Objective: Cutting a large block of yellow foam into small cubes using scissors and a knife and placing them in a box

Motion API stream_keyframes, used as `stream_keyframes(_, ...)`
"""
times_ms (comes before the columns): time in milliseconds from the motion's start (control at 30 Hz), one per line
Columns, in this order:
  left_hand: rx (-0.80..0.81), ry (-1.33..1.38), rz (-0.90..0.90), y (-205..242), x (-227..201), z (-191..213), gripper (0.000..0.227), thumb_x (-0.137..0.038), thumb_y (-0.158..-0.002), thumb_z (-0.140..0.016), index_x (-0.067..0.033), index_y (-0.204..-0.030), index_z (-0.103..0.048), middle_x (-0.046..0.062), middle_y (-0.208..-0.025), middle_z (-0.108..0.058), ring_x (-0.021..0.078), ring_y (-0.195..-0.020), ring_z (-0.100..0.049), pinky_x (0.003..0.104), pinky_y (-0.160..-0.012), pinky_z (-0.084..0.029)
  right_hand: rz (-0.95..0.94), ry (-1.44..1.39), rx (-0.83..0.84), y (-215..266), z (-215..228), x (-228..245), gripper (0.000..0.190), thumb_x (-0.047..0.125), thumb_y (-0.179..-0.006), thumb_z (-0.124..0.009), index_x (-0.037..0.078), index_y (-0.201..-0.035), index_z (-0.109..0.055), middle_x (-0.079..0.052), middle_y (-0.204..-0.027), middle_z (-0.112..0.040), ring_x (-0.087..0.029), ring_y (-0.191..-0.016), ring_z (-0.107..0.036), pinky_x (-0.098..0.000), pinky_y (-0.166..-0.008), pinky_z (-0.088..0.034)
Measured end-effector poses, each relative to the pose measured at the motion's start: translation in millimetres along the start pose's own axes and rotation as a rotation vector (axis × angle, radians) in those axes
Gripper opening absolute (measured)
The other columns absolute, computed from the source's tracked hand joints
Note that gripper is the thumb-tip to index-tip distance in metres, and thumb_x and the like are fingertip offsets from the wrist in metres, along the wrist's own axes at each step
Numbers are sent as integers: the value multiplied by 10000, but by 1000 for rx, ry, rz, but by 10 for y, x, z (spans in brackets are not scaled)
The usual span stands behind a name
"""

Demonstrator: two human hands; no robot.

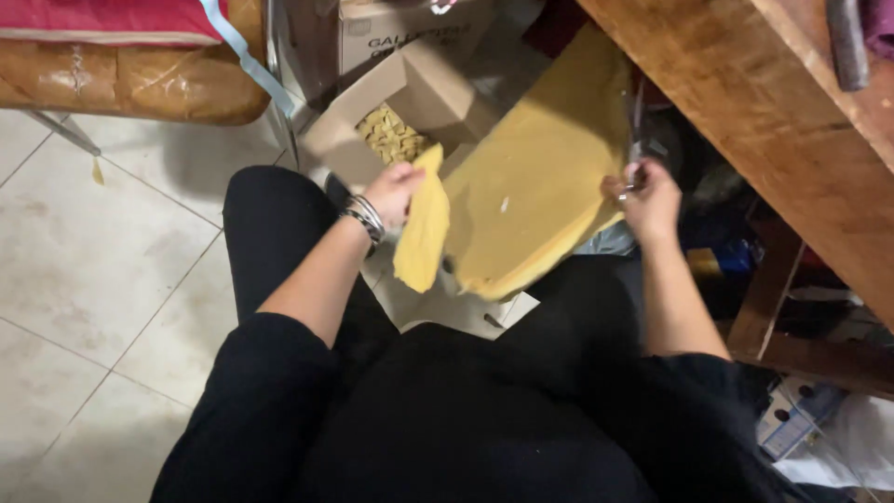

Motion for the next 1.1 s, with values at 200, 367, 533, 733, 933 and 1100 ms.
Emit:
stream_keyframes(200, -171, 104, -261, -237, -263, 346, 222, -318, -959, -752, -124, -903, -659, -10, -726, -566, 105, -609, -596, 206, -501, -473, -61, 371, 28, 105, 650, -23, 426, 376, -856, -869, 190, -1202, -704, -66, -978, -750, -321, -981, -715, -444, -824, -566)
stream_keyframes(367, -182, 35, -306, -340, -307, 171, 229, -337, -942, -770, -141, -907, -657, -32, -747, -557, 85, -696, -557, 209, -601, -460, -190, 474, -84, 37, 483, -407, 448, 327, -858, -856, 108, -1213, -692, -211, -978, -733, -439, -966, -703, -532, -824, -573)
stream_keyframes(533, -259, -201, -330, -585, -165, 490, 225, -441, -932, -777, -224, -954, -725, -39, -717, -604, 77, -661, -587, 223, -565, -441, -293, 541, -157, -206, -141, -444, 388, 338, -798, -827, 204, -1130, -678, -105, -922, -736, -387, -879, -737, -505, -762, -610)
stream_keyframes(733, -220, -23, -450, -511, -390, 461, 275, -389, -983, -751, -134, -1023, -656, -6, -818, -592, 97, -743, -583, 218, -642, -483, -382, 550, -251, -193, -493, -144, 438, 286, -847, -815, 287, -1219, -583, -100, -1004, -681, -389, -938, -737, -553, -799, -621)
stream_keyframes(933, -117, 52, -462, -337, -574, 224, 298, -393, -1018, -684, -104, -1039, -616, 8, -819, -589, 110, -740, -606, 224, -641, -528, -311, -116, 24, 606, -1845, 257, 173, 258, -932, -609, 119, -831, -597, -154, -781, -542, -372, -813, -638, -477, -814, -504)
stream_keyframes(1100, -175, -137, -470, -275, -575, 315, 303, -446, -1008, -688, -150, -1044, -637, 1, -799, -619, 109, -723, -588, 239, -625, -500, -159, -220, 395, 927, -2507, 456, 517, 492, -809, -876, 213, -1105, -558, -76, -1069, -678, -340, -1115, -661, -478, -981, -510)
Point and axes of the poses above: each hand's wrist, its own y-axis away from the middle knuckle, its own z-axis out of the back of the hand, x = y × z, the point moved 6 cm from there along -y, towards the middle knuckle
